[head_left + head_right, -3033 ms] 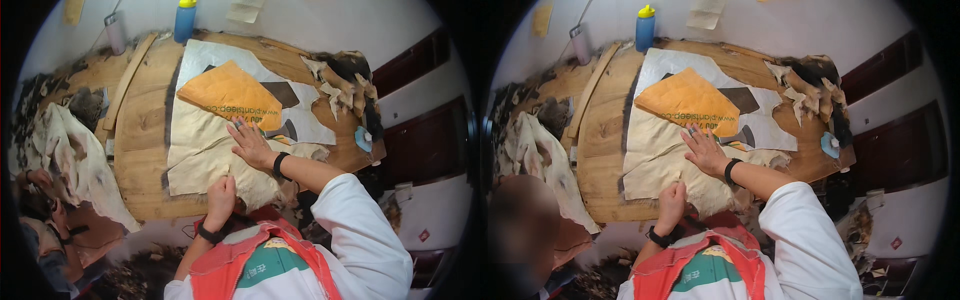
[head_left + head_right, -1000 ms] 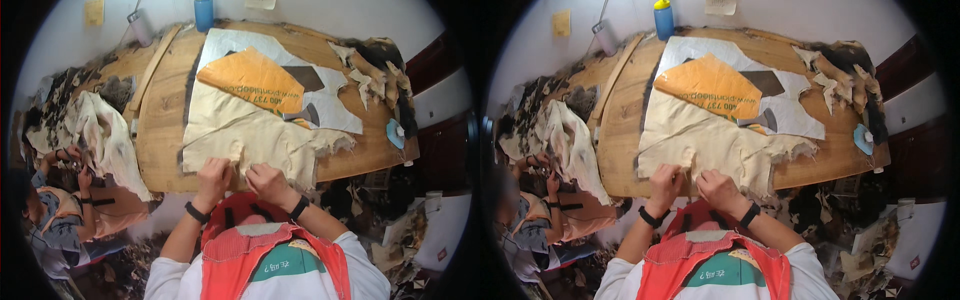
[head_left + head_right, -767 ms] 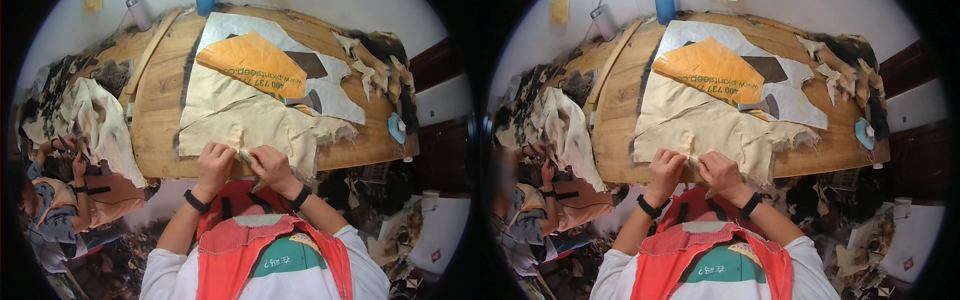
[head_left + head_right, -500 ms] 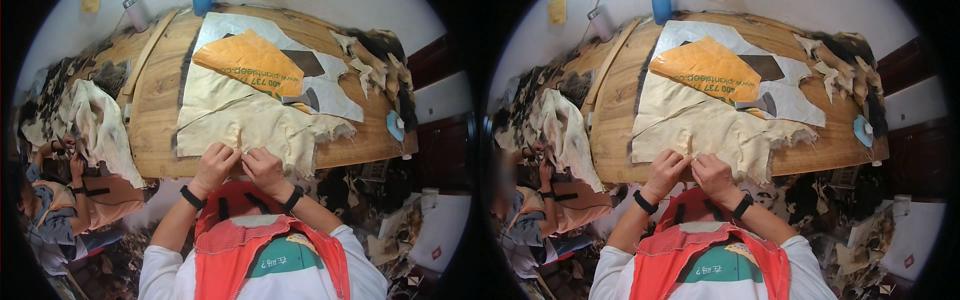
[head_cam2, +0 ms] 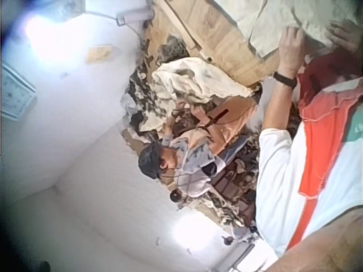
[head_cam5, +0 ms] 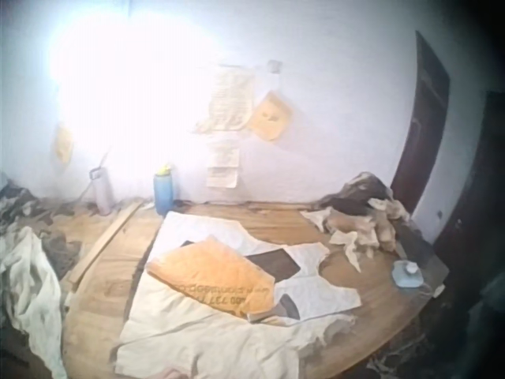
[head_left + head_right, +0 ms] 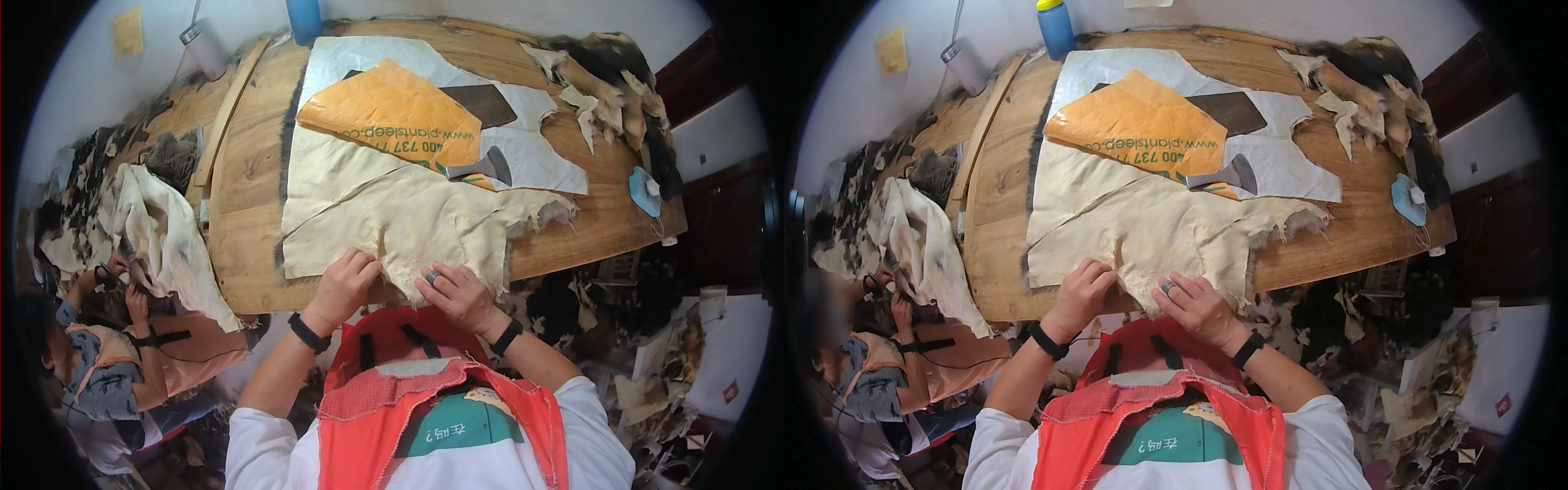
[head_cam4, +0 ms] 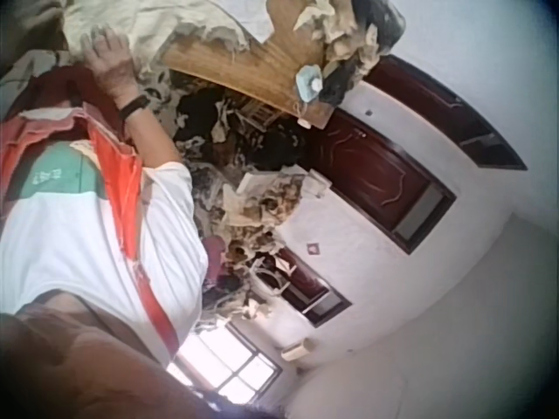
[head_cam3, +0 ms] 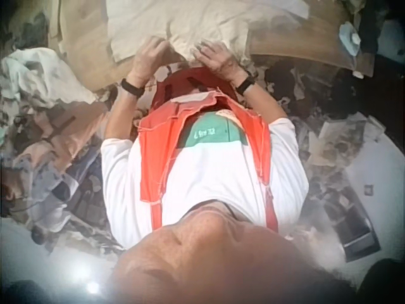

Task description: Marking and cutting pieces from animal hides using templates and a knife.

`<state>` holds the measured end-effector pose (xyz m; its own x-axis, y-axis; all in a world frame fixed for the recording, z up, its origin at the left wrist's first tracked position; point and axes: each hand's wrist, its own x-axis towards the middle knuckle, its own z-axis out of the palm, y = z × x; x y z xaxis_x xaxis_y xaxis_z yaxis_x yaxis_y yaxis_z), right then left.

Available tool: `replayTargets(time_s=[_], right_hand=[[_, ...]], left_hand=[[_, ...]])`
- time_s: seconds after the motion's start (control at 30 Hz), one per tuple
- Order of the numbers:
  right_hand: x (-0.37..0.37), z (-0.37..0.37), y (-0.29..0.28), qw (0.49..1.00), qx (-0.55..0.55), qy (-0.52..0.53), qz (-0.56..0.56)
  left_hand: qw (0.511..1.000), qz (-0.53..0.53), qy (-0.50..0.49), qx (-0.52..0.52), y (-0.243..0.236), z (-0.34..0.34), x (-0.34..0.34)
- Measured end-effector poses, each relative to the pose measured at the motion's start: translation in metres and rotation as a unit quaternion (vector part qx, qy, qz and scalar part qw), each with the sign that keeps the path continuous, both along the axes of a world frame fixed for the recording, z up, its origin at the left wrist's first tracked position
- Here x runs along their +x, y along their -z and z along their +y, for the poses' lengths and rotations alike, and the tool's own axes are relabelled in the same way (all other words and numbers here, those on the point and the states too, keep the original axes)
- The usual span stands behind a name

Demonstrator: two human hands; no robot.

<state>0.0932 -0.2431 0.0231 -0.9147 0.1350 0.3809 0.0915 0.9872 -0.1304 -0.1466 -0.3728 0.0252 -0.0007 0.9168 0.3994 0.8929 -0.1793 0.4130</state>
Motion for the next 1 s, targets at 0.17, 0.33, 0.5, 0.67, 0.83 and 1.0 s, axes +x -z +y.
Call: replayTargets(time_s=[0.17,0.33,0.5,0.67,0.83,1.0], right_hand=[[-0.006,0.017,-0.029,0.995,-0.095,-0.034,-0.008],[-0.07,0.094,-0.078,0.863,-0.5,0.067,-0.003],[-0.108,0.175,-0.024,0.698,-0.71,0.081,-0.045],[-0.106,0.187,-0.006,0.477,-0.874,0.08,-0.039],[-0.095,0.171,-0.025,0.515,-0.852,0.091,-0.022],[-0.079,0.156,-0.035,0.581,-0.81,0.062,-0.053]], left_hand=[[0.993,0.002,0.024,-0.115,-0.017,0.017,-0.014],[0.951,-0.078,0.018,-0.3,-0.078,0.083,-0.071],[0.901,-0.054,0.136,-0.409,-0.062,0.182,-0.121],[0.859,-0.051,0.103,-0.499,-0.046,0.2,-0.121],[0.842,-0.157,0.115,-0.503,-0.032,0.198,-0.13],[0.864,-0.158,0.118,-0.462,-0.057,0.168,-0.114]])
